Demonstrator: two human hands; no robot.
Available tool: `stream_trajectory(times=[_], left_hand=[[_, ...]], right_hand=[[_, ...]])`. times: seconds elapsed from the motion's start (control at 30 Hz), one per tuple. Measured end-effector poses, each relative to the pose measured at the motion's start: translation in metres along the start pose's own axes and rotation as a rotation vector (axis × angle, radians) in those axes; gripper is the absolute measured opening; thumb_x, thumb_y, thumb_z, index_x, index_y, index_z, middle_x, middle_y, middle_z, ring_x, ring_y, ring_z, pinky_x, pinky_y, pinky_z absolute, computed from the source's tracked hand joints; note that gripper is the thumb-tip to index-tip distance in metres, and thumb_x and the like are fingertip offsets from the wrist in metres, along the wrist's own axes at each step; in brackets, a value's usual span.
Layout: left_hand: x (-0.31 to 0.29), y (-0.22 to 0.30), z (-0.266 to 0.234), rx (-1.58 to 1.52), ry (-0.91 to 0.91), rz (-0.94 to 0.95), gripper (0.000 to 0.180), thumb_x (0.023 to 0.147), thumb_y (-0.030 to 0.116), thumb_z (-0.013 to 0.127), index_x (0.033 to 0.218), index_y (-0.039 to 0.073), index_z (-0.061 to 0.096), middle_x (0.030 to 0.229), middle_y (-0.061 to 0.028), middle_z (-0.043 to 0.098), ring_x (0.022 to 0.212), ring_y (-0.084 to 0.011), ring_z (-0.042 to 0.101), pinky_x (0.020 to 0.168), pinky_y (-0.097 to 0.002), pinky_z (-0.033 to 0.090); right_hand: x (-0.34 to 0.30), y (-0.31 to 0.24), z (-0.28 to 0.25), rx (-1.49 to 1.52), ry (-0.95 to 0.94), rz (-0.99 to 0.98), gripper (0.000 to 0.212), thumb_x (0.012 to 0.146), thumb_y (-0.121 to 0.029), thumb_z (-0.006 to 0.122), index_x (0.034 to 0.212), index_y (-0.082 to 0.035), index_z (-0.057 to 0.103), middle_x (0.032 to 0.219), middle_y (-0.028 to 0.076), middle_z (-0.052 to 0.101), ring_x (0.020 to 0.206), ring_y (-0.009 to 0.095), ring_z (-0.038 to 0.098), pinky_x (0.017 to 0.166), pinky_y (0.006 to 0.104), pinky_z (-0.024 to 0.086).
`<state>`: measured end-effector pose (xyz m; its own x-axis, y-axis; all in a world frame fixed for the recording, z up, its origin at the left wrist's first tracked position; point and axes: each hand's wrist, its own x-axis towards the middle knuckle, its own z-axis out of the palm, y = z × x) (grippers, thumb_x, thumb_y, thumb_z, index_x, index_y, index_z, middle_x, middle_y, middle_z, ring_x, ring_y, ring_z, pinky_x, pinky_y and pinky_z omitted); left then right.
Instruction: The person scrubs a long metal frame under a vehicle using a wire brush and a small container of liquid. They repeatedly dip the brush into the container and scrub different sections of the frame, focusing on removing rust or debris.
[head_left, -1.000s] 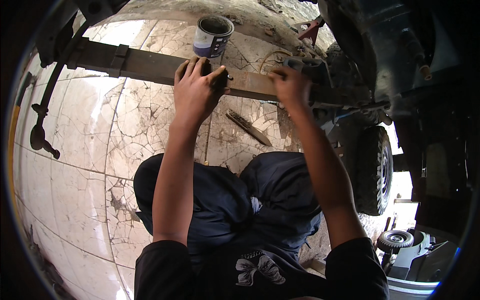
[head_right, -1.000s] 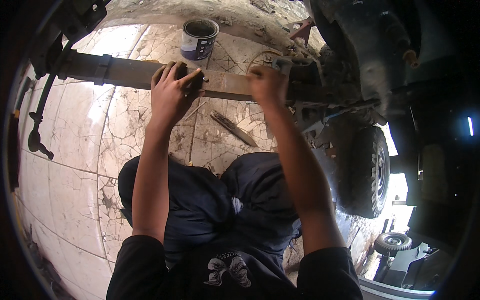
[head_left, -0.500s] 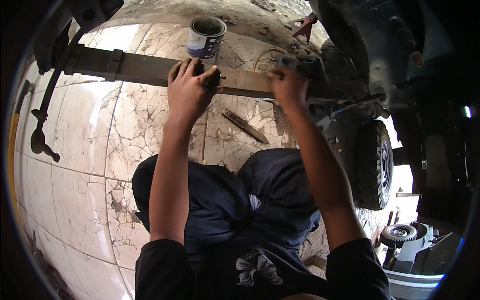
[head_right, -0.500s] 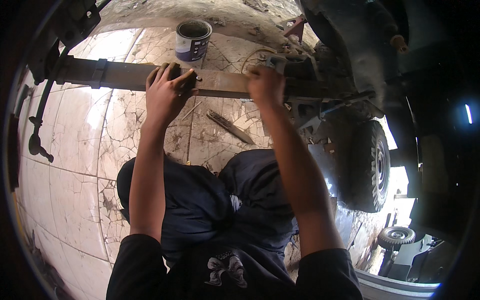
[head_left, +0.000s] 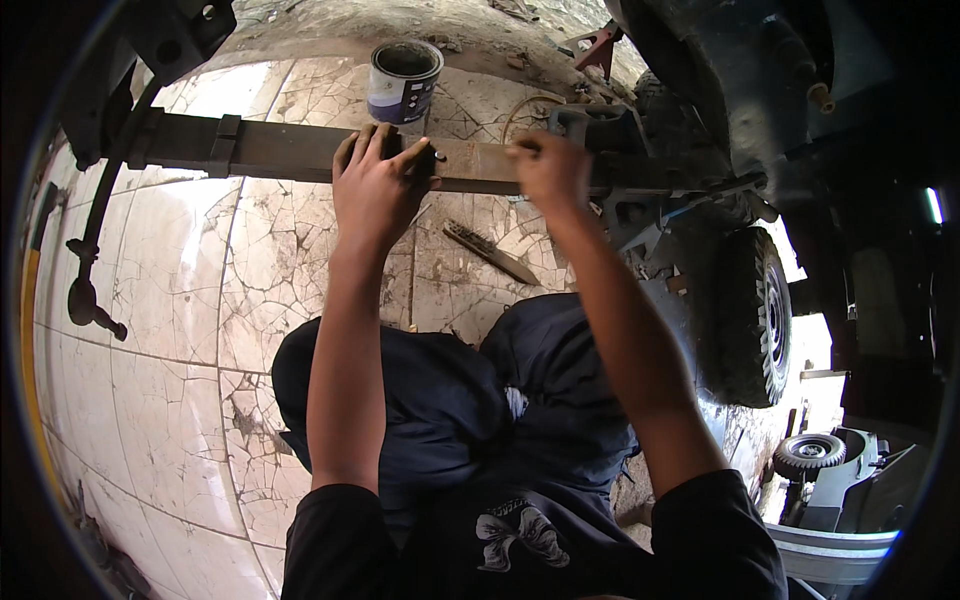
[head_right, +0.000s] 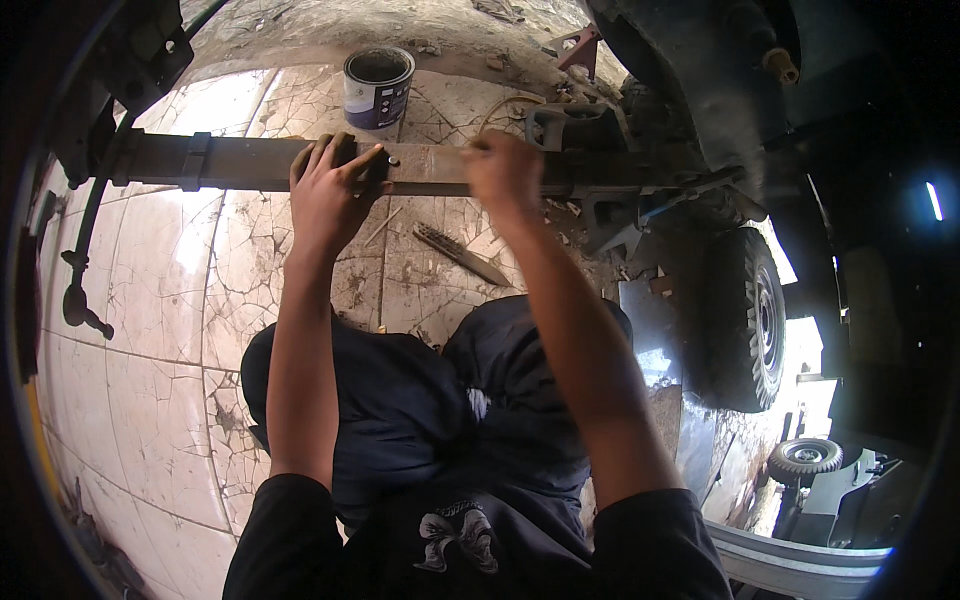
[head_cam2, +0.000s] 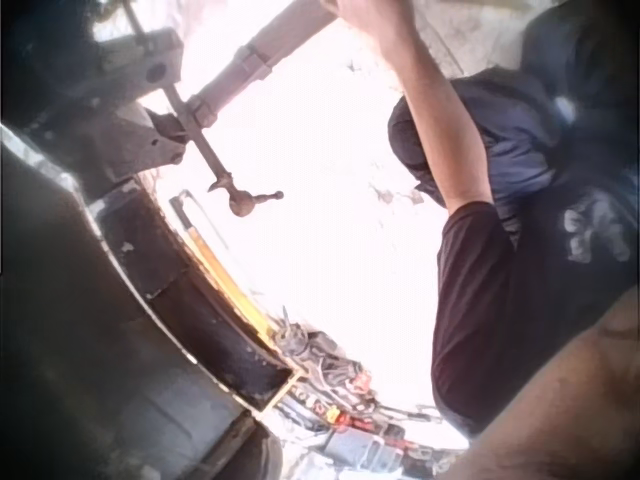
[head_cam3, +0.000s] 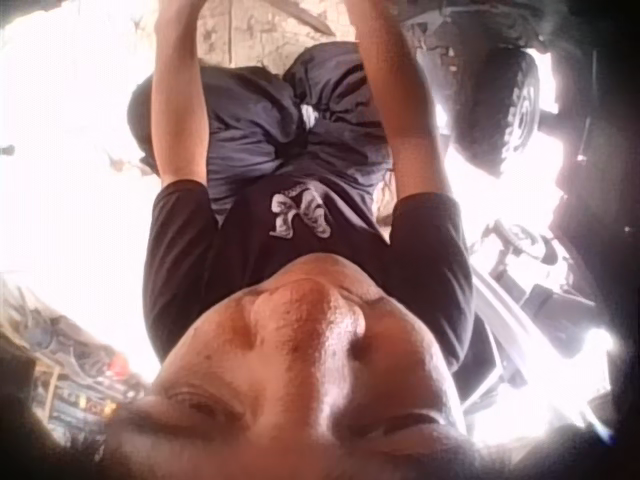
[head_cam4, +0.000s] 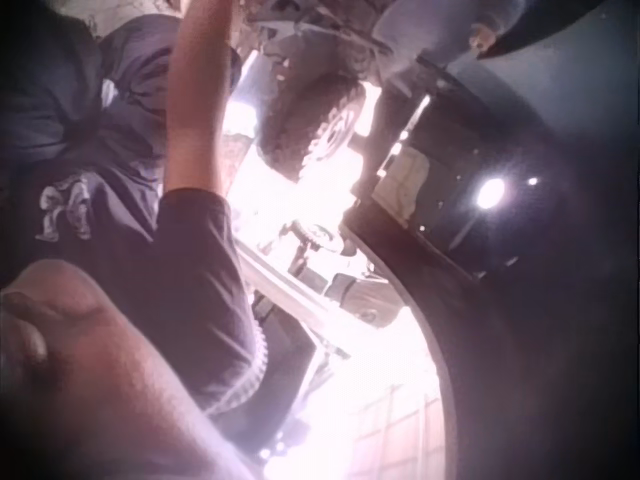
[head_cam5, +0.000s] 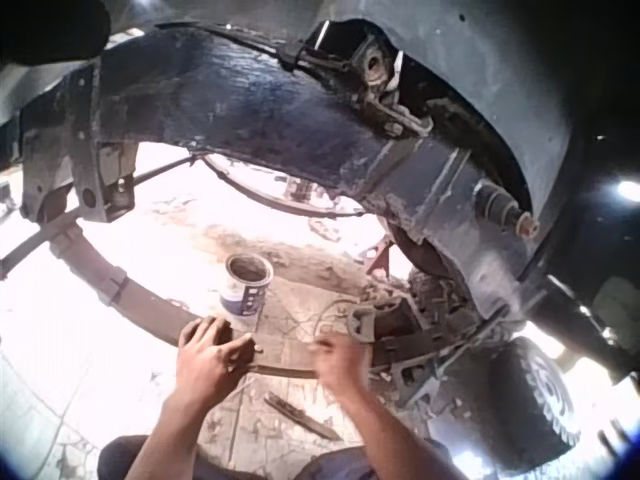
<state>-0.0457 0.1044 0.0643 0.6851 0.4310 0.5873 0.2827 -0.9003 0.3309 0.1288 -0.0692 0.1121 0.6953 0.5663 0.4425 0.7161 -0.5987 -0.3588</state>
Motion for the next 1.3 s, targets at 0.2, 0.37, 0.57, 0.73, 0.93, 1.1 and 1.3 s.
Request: stream_trajectory(times=[0.2, 0.37, 0.57, 0.73, 0.93, 1.1, 1.3], left_hand=[[0.002, 0.01, 0.003, -0.019, 0.023, -0.021, 0.051, 0.081, 0.047, 0.08, 0.129, 0.028, 0.076, 0.143, -0.0162, 0.062, 0.14, -0.0318, 0.052, 0.118, -0.0454, 0.03], [-0.002, 0.002, 0.0, 0.001, -0.003, -0.02, 0.052, 0.081, 0.046, 0.081, 0.13, 0.029, 0.074, 0.143, -0.0164, 0.062, 0.14, -0.0323, 0.052, 0.118, -0.0455, 0.03], [0.001, 0.002, 0.002, -0.016, 0.016, -0.009, 0.053, 0.081, 0.046, 0.082, 0.131, 0.029, 0.074, 0.143, -0.016, 0.062, 0.139, -0.0326, 0.052, 0.118, -0.0455, 0.03], [0.003, 0.009, 0.002, -0.03, 0.019, -0.001, 0.052, 0.081, 0.045, 0.082, 0.13, 0.029, 0.075, 0.142, -0.0172, 0.063, 0.138, -0.033, 0.053, 0.118, -0.0461, 0.03], [0.0, 0.0, -0.001, -0.016, 0.007, 0.004, 0.048, 0.082, 0.047, 0.08, 0.127, 0.029, 0.076, 0.142, -0.0181, 0.062, 0.138, -0.0328, 0.053, 0.117, -0.0461, 0.03], [0.001, 0.004, 0.004, -0.052, 0.025, 0.016, 0.049, 0.082, 0.048, 0.079, 0.128, 0.029, 0.076, 0.143, -0.0168, 0.062, 0.14, -0.0319, 0.052, 0.117, -0.0463, 0.031], [-0.004, -0.001, 0.009, 0.019, 0.053, 0.046, 0.05, 0.085, 0.051, 0.076, 0.13, 0.031, 0.074, 0.144, -0.0167, 0.061, 0.14, -0.0317, 0.052, 0.117, -0.0462, 0.028]], right_hand=[[-0.004, 0.062, -0.027, -0.108, 0.145, 0.004, 0.009, 0.085, -0.018, 0.077, 0.088, -0.011, 0.081, 0.084, 0.016, 0.076, 0.079, 0.034, 0.075, 0.076, 0.0433, 0.059], [-0.005, -0.025, 0.022, 0.106, 0.015, 0.081, 0.009, 0.087, -0.018, 0.076, 0.088, -0.01, 0.08, 0.085, 0.017, 0.076, 0.081, 0.034, 0.075, 0.079, 0.0421, 0.059], [0.003, 0.066, -0.024, -0.123, 0.082, 0.0, 0.01, 0.088, -0.018, 0.074, 0.085, -0.01, 0.079, 0.086, 0.016, 0.076, 0.083, 0.034, 0.075, 0.079, 0.0417, 0.06], [0.0, 0.061, -0.019, -0.183, 0.155, 0.002, 0.008, 0.087, -0.017, 0.074, 0.085, -0.011, 0.079, 0.086, 0.016, 0.076, 0.083, 0.033, 0.076, 0.08, 0.0429, 0.059], [-0.002, -0.031, 0.025, 0.152, -0.005, 0.086, 0.01, 0.086, -0.019, 0.079, 0.09, -0.01, 0.081, 0.085, 0.016, 0.077, 0.084, 0.033, 0.076, 0.079, 0.0433, 0.058], [0.002, 0.07, -0.024, -0.181, 0.101, -0.044, 0.012, 0.088, -0.017, 0.074, 0.092, -0.008, 0.08, 0.09, 0.018, 0.076, 0.086, 0.035, 0.075, 0.08, 0.0442, 0.059], [-0.001, 0.007, 0.004, 0.089, -0.016, 0.184, 0.014, 0.087, -0.019, 0.074, 0.092, -0.007, 0.08, 0.089, 0.019, 0.076, 0.084, 0.036, 0.075, 0.081, 0.0441, 0.059]])
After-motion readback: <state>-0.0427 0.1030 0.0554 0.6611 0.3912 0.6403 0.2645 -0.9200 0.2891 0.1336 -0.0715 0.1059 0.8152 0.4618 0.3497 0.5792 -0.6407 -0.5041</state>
